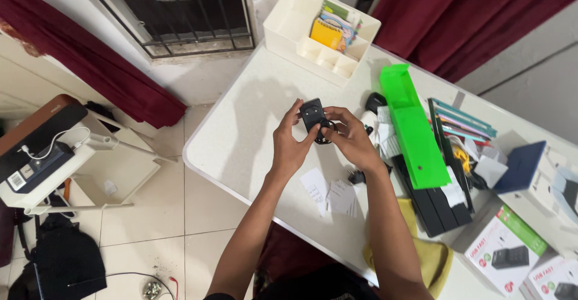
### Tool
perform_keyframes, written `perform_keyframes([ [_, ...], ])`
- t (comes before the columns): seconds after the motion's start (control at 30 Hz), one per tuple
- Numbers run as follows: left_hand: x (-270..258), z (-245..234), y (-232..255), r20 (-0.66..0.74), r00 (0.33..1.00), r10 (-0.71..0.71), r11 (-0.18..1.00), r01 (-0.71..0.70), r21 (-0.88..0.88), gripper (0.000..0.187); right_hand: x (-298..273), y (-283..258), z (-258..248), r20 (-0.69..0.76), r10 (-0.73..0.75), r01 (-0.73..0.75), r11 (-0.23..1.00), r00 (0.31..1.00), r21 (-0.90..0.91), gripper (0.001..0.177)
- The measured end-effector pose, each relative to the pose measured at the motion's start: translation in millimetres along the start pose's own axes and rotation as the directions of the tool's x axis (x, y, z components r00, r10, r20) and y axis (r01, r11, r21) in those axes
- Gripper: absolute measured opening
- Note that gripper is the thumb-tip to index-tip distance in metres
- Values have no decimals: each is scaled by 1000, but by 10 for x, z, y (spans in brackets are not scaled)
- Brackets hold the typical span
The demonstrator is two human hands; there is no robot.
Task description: The person organizes a cluttered desk by sorting various items into a white plastic organizer and a green pencil case. They place black and yellow cables into the organizer, then wipe the table surface with a yellow cloth. Finally, they arrange colored pens and pencils into the green case.
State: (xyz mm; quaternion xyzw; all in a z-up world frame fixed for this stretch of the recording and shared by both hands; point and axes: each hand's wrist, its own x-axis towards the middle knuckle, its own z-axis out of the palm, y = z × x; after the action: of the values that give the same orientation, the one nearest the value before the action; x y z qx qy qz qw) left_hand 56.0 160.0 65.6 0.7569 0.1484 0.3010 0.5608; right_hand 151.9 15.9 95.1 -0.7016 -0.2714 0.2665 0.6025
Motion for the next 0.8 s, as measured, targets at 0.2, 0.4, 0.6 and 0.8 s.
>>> perform_keyframes([
  [0.2, 316, -62, 1, -126, 988, 84, 995, -89, -33, 67, 454, 84, 117, -46, 37, -34, 996, 998, 82, 55],
  [0.4, 617, -62, -19, -173, 983, -64, 994, 79, 81, 52, 837, 66, 247, -116, 59, -43, 990, 991, 131, 50],
  [0.6, 1054, -93, -82, -206, 978, -36, 995, 53, 81, 39, 1299, 8, 303, -176, 44, -10, 982, 983, 189, 42],
  [0.8, 1619, -118, -187, -214, 969, 123, 984, -92, 151, 37, 1895, 5, 224, -267, -110, 82, 990, 957, -115, 42],
])
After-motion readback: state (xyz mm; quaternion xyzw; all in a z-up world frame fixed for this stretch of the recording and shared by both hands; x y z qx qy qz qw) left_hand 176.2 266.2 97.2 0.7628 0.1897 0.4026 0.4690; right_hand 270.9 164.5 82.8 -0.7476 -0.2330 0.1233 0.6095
